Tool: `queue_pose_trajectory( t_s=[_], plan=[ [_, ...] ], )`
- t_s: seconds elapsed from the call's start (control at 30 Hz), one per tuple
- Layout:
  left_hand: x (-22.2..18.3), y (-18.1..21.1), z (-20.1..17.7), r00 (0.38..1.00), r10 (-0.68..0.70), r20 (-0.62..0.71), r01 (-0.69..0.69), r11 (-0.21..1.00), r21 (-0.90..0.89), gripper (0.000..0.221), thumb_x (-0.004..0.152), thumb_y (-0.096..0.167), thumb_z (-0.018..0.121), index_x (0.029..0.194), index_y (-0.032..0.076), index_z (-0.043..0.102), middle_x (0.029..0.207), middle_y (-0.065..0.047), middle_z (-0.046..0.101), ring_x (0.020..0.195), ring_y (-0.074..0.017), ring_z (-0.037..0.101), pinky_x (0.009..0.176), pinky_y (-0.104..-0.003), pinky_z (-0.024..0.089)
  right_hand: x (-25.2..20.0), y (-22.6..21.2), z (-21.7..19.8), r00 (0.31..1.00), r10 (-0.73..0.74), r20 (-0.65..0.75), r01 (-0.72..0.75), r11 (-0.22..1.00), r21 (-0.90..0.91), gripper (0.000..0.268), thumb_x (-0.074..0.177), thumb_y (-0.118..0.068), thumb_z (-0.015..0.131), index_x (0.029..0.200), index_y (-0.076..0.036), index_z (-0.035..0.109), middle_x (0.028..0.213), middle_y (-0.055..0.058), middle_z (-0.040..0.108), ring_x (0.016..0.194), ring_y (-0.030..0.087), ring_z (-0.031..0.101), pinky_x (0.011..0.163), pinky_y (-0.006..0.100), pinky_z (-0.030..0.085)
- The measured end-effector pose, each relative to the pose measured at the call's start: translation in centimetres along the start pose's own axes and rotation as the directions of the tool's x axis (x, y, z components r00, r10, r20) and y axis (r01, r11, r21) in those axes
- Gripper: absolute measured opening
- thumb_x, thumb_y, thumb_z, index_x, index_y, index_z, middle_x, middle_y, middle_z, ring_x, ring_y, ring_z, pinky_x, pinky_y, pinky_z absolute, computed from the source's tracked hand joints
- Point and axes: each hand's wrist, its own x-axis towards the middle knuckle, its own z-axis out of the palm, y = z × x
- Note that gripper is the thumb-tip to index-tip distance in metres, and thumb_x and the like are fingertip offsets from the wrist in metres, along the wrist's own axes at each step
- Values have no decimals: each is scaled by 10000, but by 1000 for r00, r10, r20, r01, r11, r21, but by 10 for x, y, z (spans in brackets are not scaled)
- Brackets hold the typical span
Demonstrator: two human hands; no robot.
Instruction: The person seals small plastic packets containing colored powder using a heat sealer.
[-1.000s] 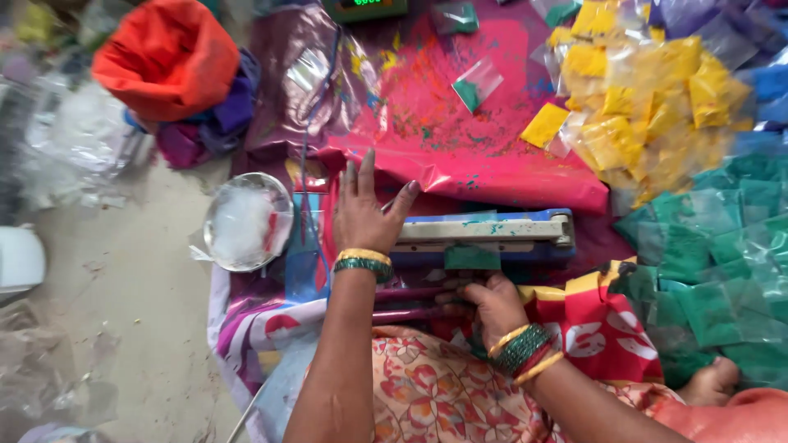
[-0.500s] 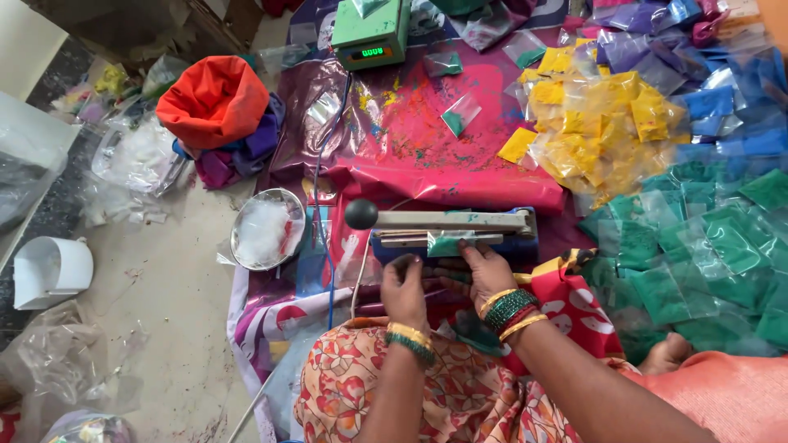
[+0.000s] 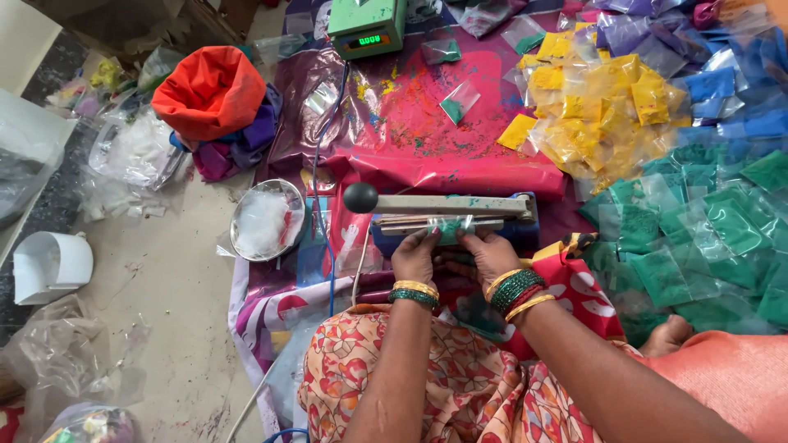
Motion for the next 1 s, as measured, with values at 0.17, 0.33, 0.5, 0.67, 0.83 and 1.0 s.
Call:
queue_pose_trajectory(
  t_s=[0.17,0.33,0.5,0.67,0.83,1.0],
  plan=[
    [5,8,9,998,49,49,-50,999,6,236,839,110,821,1022,-28,766,889,-70,758,729,-138,664,590,-272,525,-8,-15,6,1000,27,8,-27,1000,13,236,959,-206,651,1159,-80,662,1038,94,743,873,280,727,754,427,606],
    [-5,8,-7,988,100,118,-99,995,-16,260,841,97,806,1068,-14,747,945,-76,761,788,-152,685,641,-286,549,-14,-11,3,998,47,37,-46,998,-50,234,964,-197,650,1157,-65,664,1056,68,743,908,222,728,795,420,615],
    [-34,-9,-35,977,88,195,-57,986,-156,243,853,3,783,1081,-21,706,994,-97,764,861,-172,714,767,-287,587,-31,3,-5,987,-6,160,25,993,-120,226,952,-182,693,1130,-43,699,1025,79,762,894,203,729,789,388,614],
    [-81,6,-44,966,109,233,-63,978,-197,238,847,-66,741,1073,-7,694,1004,-104,766,885,-184,730,819,-309,610,-64,-1,0,971,-45,236,83,985,-151,193,957,-167,708,1094,-32,719,999,82,770,869,184,733,768,353,616],
    [-106,-2,-53,899,272,344,-213,957,-199,221,886,-58,729,1094,-6,675,1031,-91,757,916,-159,718,830,-295,599,-86,0,-12,951,-89,296,155,966,-206,152,926,-103,719,1059,-30,726,973,89,768,843,198,739,756,359,622],
    [-132,17,-52,898,239,368,-197,969,-150,245,876,-42,729,1099,45,681,998,-66,753,872,-139,712,774,-277,584,-95,7,-31,950,-148,276,239,911,-336,143,921,-89,726,1050,-28,737,978,68,764,865,171,726,795,314,594]
  ],
)
